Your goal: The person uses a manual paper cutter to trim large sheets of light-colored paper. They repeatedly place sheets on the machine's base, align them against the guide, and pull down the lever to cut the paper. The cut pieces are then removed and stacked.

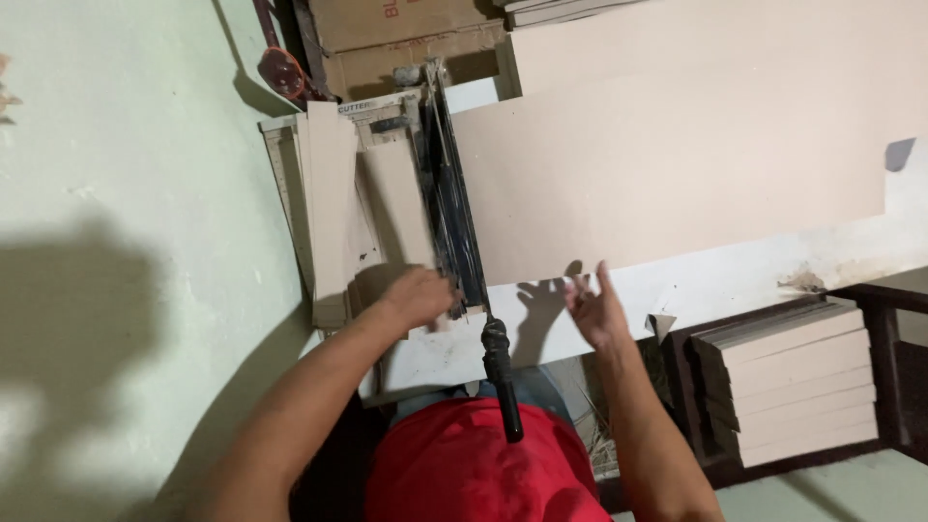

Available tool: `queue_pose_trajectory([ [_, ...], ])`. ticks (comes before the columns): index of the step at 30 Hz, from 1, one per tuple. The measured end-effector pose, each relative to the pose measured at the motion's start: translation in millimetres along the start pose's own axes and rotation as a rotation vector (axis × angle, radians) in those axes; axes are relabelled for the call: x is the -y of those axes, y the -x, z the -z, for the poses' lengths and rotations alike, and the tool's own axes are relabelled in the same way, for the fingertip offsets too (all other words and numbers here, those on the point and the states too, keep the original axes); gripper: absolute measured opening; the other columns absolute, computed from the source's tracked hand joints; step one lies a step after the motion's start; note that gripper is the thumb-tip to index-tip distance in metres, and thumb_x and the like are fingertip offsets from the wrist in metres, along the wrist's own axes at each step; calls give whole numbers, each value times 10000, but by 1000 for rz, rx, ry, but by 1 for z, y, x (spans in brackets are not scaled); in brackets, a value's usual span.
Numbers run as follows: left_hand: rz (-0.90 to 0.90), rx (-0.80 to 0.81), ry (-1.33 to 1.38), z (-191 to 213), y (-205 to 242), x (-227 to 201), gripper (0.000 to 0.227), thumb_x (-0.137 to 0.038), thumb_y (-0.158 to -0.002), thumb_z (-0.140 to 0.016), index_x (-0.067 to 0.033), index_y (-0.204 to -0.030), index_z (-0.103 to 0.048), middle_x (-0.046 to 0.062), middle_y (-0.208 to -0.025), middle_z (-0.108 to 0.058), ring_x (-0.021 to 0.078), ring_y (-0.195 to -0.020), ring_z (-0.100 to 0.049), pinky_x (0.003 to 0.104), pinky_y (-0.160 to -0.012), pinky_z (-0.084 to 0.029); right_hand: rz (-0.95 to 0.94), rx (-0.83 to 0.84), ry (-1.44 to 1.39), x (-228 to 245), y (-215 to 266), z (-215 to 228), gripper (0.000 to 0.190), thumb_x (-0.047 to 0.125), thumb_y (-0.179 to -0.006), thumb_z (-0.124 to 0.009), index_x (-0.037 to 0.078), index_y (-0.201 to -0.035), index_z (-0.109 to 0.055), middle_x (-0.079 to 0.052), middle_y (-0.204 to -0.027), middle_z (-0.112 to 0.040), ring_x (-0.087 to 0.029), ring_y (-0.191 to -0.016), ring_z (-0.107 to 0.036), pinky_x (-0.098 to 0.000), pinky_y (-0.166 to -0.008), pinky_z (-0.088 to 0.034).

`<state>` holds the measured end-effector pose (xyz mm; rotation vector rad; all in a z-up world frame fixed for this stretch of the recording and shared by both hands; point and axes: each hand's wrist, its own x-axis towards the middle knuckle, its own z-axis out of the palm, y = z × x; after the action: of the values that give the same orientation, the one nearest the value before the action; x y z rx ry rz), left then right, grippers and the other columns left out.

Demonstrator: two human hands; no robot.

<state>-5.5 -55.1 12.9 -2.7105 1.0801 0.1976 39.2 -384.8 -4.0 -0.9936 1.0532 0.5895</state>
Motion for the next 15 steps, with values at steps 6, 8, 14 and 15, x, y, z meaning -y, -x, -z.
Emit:
queue_pose_trajectory([
  [6,-37,178,217,-85,31,21,288,-369,-915,-693,-198,-1133,-614,14,-1224,-604,212,-837,-604,373,-687,-476,167,48,-102,-15,-46,53,332,351,-1005,-707,250,-851,-431,123,-747,-453,-79,-628,-534,-155,-515,-439],
  [8,7,186,332,-67,31,22,360,-379,-1012,-555,-157,-1293,-524,66,-1272,-522,250,-1044,-621,371,-834,-522,179,-10,106,-23,-36,52,248,326,-1017,-692,220,-932,-485,49,-850,-599,-160,-683,-696,-258,-585,-628],
  [14,475,100,628,-46,-17,19,381,-332,-1041,-483,-182,-1391,-497,89,-1296,-466,279,-1142,-519,413,-890,-431,224,-52,284,-42,-43,12,368,286,-1036,-678,25,-1174,-458,-128,-1048,-657,-267,-900,-729,-438,-793,-642],
  [15,477,99,631,-47,-22,20,381,-332,-1041,-483,-182,-1391,-497,89,-1296,-466,279,-1142,-519,413,-890,-431,225,-52,288,-43,-31,18,368,286,-1036,-678,25,-1174,-458,-128,-1048,-657,-267,-900,-729,-438,-793,-642],
])
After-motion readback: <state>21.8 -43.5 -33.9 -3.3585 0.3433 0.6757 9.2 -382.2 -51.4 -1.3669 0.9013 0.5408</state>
